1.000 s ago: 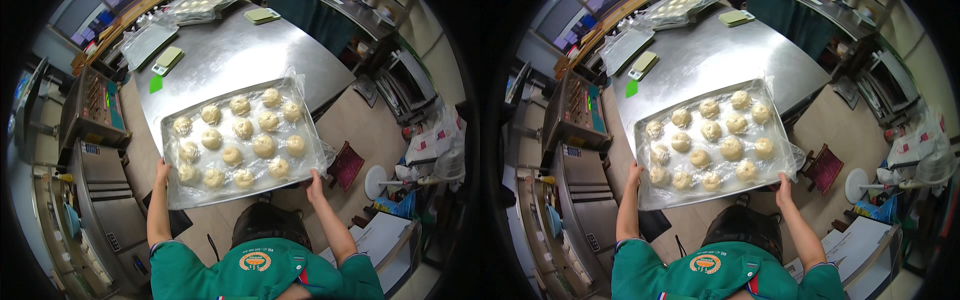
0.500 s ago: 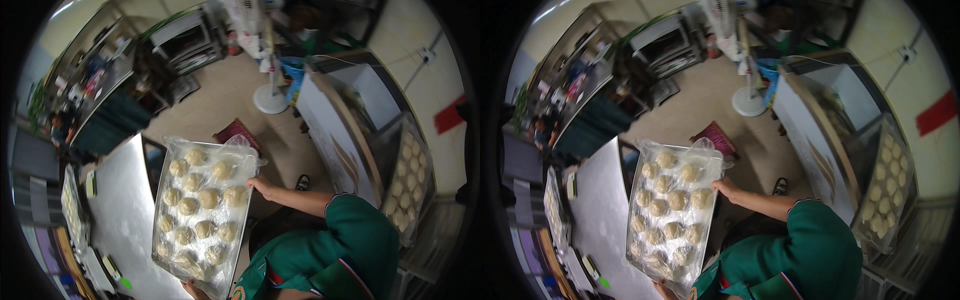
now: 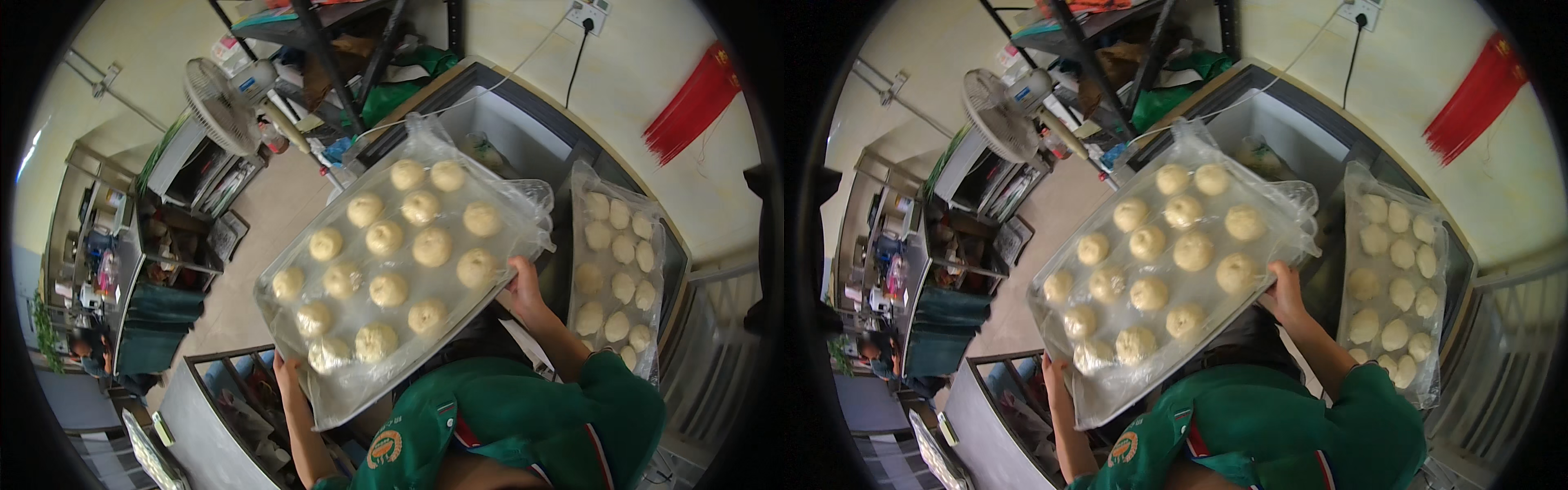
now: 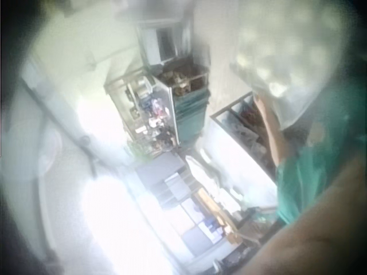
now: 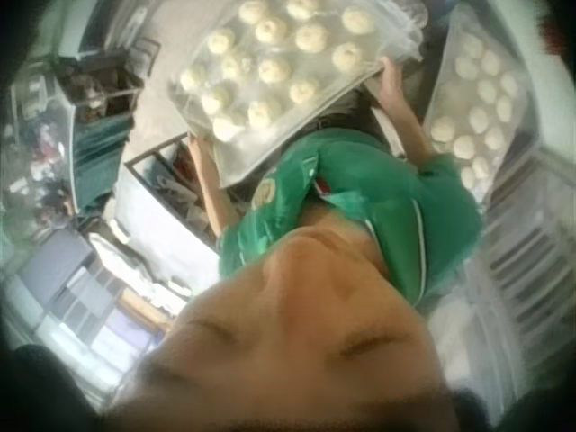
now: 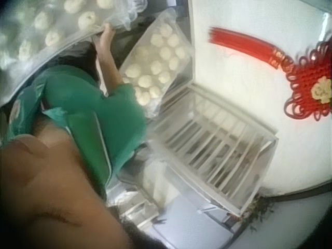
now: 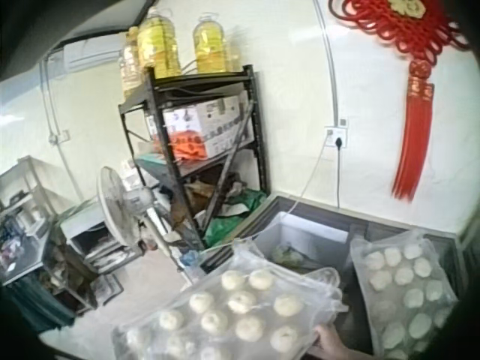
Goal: The person retrieves dough balls from a tray, rolls one into a long strip, flattens it with a rolling pin, spreads a paste, sprinkles chopped green onions, and rolls the dough into a scorpion bun. The finished bun is placed on a tray.
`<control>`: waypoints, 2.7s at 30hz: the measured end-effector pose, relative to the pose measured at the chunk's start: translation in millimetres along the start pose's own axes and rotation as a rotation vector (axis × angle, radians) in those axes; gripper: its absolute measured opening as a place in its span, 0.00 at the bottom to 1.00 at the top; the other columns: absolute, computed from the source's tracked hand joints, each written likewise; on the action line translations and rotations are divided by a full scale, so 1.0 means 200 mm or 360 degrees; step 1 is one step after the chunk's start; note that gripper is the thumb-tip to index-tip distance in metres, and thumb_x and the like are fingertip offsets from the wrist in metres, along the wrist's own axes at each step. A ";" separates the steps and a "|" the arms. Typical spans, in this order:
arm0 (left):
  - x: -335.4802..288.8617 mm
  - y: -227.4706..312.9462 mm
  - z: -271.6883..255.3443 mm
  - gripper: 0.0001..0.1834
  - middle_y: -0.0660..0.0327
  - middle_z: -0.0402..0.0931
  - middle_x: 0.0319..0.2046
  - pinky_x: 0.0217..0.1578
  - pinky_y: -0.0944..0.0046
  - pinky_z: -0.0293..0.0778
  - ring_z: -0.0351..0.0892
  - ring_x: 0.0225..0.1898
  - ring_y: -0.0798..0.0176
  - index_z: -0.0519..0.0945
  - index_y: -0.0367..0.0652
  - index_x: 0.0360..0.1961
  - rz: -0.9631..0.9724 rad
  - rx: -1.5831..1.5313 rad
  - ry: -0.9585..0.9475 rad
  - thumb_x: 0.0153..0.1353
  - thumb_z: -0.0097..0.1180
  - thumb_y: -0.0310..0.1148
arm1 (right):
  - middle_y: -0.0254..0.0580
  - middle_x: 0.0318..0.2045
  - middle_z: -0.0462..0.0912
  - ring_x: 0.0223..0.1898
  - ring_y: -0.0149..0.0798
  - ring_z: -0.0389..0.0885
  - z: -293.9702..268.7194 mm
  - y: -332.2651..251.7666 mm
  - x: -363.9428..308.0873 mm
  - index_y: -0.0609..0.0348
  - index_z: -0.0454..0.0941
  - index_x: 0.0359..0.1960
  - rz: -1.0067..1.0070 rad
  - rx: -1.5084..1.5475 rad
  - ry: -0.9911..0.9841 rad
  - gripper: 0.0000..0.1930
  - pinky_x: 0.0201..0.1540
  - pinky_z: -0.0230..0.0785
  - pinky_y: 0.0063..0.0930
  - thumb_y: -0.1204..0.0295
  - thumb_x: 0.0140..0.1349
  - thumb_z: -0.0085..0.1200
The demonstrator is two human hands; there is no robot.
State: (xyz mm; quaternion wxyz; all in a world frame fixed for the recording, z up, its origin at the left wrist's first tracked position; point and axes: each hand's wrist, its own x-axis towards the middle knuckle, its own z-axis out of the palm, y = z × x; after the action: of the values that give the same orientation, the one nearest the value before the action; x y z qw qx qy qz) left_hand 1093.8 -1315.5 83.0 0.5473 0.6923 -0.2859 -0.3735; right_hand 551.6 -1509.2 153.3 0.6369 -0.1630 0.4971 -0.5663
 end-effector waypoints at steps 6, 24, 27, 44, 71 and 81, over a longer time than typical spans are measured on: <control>0.19 0.31 0.08 0.28 0.65 0.79 0.36 0.32 0.70 0.67 0.74 0.33 0.69 0.79 0.35 0.53 -0.0063 0.0051 -0.0318 0.48 0.46 0.19 | 0.41 0.51 0.81 0.50 0.38 0.82 -0.02 0.00 -0.42 0.60 0.72 0.59 0.0001 0.0239 0.0226 0.26 0.50 0.75 0.38 0.57 0.66 0.58; -0.02 0.62 0.41 0.29 0.53 0.74 0.47 0.47 0.57 0.77 0.77 0.47 0.54 0.70 0.33 0.58 -0.0244 -0.0346 -0.0347 0.49 0.46 0.19 | 0.52 0.59 0.75 0.57 0.47 0.77 0.16 0.62 -0.15 0.69 0.65 0.64 0.0297 0.0435 0.0837 0.25 0.55 0.73 0.45 0.61 0.75 0.49; 0.03 0.80 0.51 0.35 0.51 0.73 0.52 0.53 0.56 0.74 0.76 0.51 0.53 0.64 0.31 0.65 -0.0242 -0.0258 -0.0539 0.50 0.46 0.19 | 0.52 0.61 0.73 0.58 0.49 0.77 0.17 0.63 -0.23 0.69 0.64 0.66 0.0413 0.0604 0.0933 0.27 0.55 0.74 0.48 0.59 0.76 0.47; 0.84 0.81 1.93 0.41 0.52 0.71 0.62 0.63 0.59 0.66 0.73 0.62 0.55 0.63 0.34 0.69 -0.0465 0.0496 -0.1926 0.50 0.53 0.26 | 0.48 0.68 0.69 0.64 0.51 0.72 0.03 0.94 -0.27 0.60 0.61 0.71 0.0271 0.1681 0.1964 0.28 0.65 0.68 0.54 0.60 0.74 0.44; 0.22 0.40 2.93 0.33 0.47 0.65 0.68 0.71 0.41 0.54 0.62 0.70 0.41 0.68 0.34 0.66 0.1795 0.0744 -0.2966 0.62 0.61 0.37 | 0.41 0.56 0.78 0.59 0.36 0.75 0.00 1.74 0.66 0.55 0.74 0.58 0.0853 0.1639 0.2013 0.17 0.60 0.70 0.37 0.62 0.72 0.53; -0.58 0.64 2.96 0.22 0.57 0.74 0.57 0.65 0.51 0.65 0.73 0.60 0.56 0.81 0.39 0.51 0.2811 -0.0543 -0.3231 0.56 0.66 0.37 | 0.41 0.50 0.84 0.48 0.34 0.81 0.42 0.86 0.27 0.63 0.77 0.56 -0.0601 -0.0106 0.1212 0.20 0.52 0.72 0.27 0.60 0.72 0.54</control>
State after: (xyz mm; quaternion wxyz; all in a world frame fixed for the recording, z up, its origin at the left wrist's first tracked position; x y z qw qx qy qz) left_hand 539.0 -1575.3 158.7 0.2302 -0.3749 -0.8556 -0.2727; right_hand 709.2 -1535.0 34.3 0.2872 -0.0507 0.6762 -0.6765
